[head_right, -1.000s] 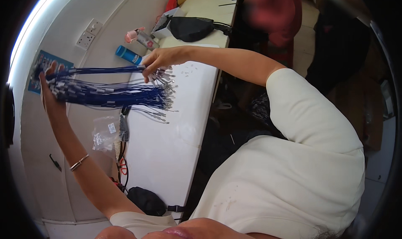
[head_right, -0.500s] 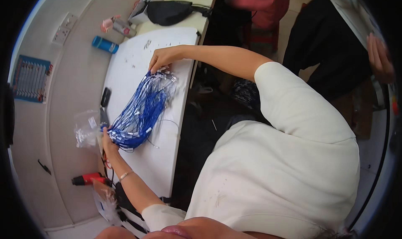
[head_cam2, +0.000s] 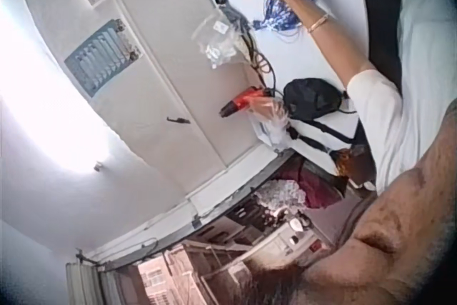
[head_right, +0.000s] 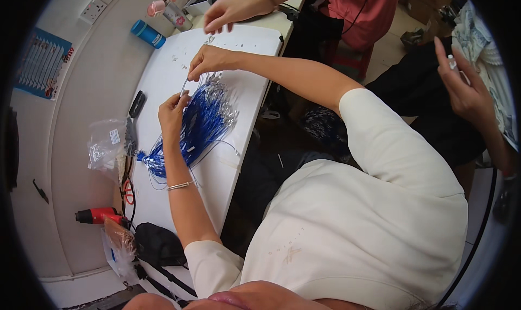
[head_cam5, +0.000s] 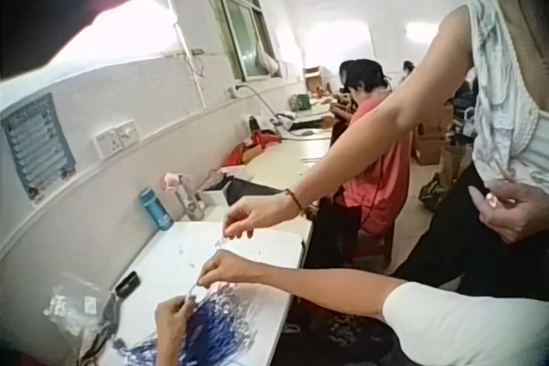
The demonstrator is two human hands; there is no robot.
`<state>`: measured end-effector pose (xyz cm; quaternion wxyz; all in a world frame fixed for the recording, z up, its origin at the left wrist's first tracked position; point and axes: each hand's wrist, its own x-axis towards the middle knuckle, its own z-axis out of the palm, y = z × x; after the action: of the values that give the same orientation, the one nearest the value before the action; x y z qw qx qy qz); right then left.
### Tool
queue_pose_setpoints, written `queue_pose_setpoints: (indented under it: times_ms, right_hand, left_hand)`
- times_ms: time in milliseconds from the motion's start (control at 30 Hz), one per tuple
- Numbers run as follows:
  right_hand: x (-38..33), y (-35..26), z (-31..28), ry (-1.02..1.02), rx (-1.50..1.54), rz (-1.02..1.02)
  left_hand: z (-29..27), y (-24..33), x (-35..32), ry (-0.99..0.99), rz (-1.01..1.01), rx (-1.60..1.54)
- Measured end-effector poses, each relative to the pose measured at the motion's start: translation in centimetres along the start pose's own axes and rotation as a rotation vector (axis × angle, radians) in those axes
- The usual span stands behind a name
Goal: The person is manually connecting wires to white connectors to assemble a blue wire harness.
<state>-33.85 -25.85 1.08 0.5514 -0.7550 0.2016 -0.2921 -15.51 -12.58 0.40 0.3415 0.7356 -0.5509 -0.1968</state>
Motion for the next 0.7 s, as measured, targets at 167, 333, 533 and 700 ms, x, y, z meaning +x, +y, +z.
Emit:
queue_pose_setpoints:
  times_ms: [167, 333, 533, 700]
  right_hand:
    - [0.2, -0.2, 1.2, 0.123, 0.299, 0.104]
    - [0.7, -0.3, 2.8, 0.231, 0.486, 0.116]
    - [0.9, 0.1, 4.6, 0.173, 0.356, 0.122]
    - [1.0, 0.7, 5.0, 0.165, 0.285, 0.063]
  left_hand:
    - [-0.3, 0.6, 0.4, 0.056, 0.071, -0.427]
    - [-1.3, 2.0, -0.2, 0.088, 0.058, -0.611]
    - [-0.7, 0.8, -0.2, 0.102, 0.108, -0.658]
    - [0.1, 0.4, -0.7, 0.114, 0.161, -0.651]
